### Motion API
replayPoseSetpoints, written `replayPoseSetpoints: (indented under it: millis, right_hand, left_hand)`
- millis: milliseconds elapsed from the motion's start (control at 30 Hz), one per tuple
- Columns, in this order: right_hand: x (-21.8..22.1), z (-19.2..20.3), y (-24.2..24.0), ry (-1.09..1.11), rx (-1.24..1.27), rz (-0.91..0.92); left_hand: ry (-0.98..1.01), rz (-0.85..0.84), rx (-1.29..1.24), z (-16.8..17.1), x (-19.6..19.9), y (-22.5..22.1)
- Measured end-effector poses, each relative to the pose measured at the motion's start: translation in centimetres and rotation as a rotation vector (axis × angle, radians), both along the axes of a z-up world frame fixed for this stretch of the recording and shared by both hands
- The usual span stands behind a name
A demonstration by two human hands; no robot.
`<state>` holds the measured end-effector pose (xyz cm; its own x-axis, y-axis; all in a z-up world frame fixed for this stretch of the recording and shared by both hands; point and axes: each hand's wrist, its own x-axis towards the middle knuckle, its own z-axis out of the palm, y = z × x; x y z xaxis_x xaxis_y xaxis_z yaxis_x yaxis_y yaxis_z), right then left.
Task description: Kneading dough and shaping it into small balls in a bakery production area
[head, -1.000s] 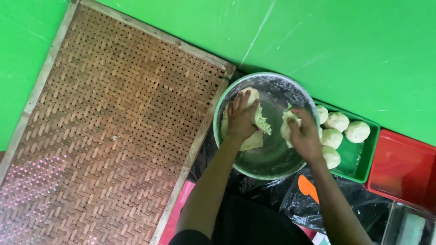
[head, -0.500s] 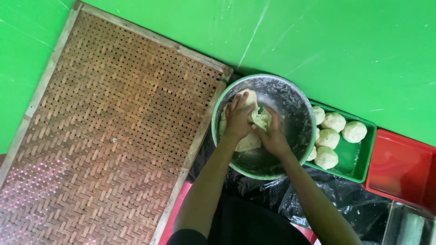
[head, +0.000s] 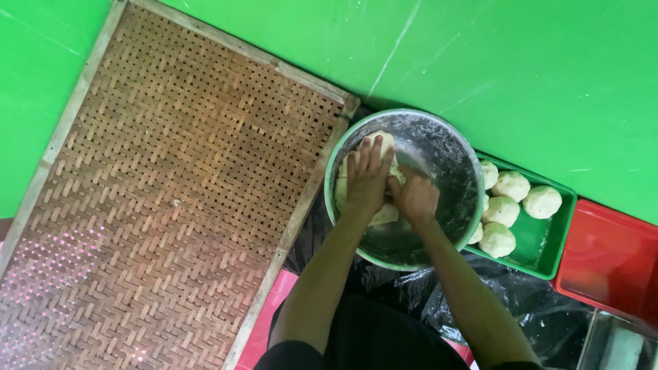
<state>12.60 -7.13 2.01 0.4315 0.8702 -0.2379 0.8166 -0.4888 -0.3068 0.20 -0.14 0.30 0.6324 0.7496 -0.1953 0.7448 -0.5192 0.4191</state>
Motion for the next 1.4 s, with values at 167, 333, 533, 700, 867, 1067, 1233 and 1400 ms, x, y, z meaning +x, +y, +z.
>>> replayPoseSetpoints:
  millis: [167, 333, 533, 700, 867, 1067, 1233, 1400]
  right_hand:
    - [1.9, 0.2, -0.8, 0.125, -0.046, -0.050]
    - [1.4, 2.4, -2.2, 0.210, -0.131, -0.110]
    - [1.1, 9.3, -4.7, 0.416, -0.099, -0.260]
    - [1.1, 13.0, -4.0, 0.472, 0.128, -0.395]
    - [-2.5, 13.7, -1.3, 0.434, 0.091, -0.165]
    - [-1.3, 8.9, -0.6, 0.267, -0.061, 0.181]
    - [0.6, 4.9, -0.6, 0.097, 0.019, 0.326]
    - [1.4, 0.3, -0.1, -0.275, 0.304, 0.493]
  left_hand:
    - [-0.009, -0.001, -0.018, -1.2, 0.3, 0.1]
    - [0.016, 0.013, -0.008, -1.2, 0.4, -0.1]
    - [-0.013, 0.046, -0.005, -1.0, 0.7, 0.7]
    - [-0.040, -0.005, -0.157, -0.1, 0.0, 1.6]
    - [-0.124, -0.006, -0.208, -1.1, -0.9, 2.1]
    - [-0.155, 0.018, -0.227, -3.1, -0.4, 2.4]
    - [-0.119, -0.030, -0.274, -2.3, -0.6, 3.2]
    - [-0.022, -0.064, -0.313, -0.9, -0.4, 3.1]
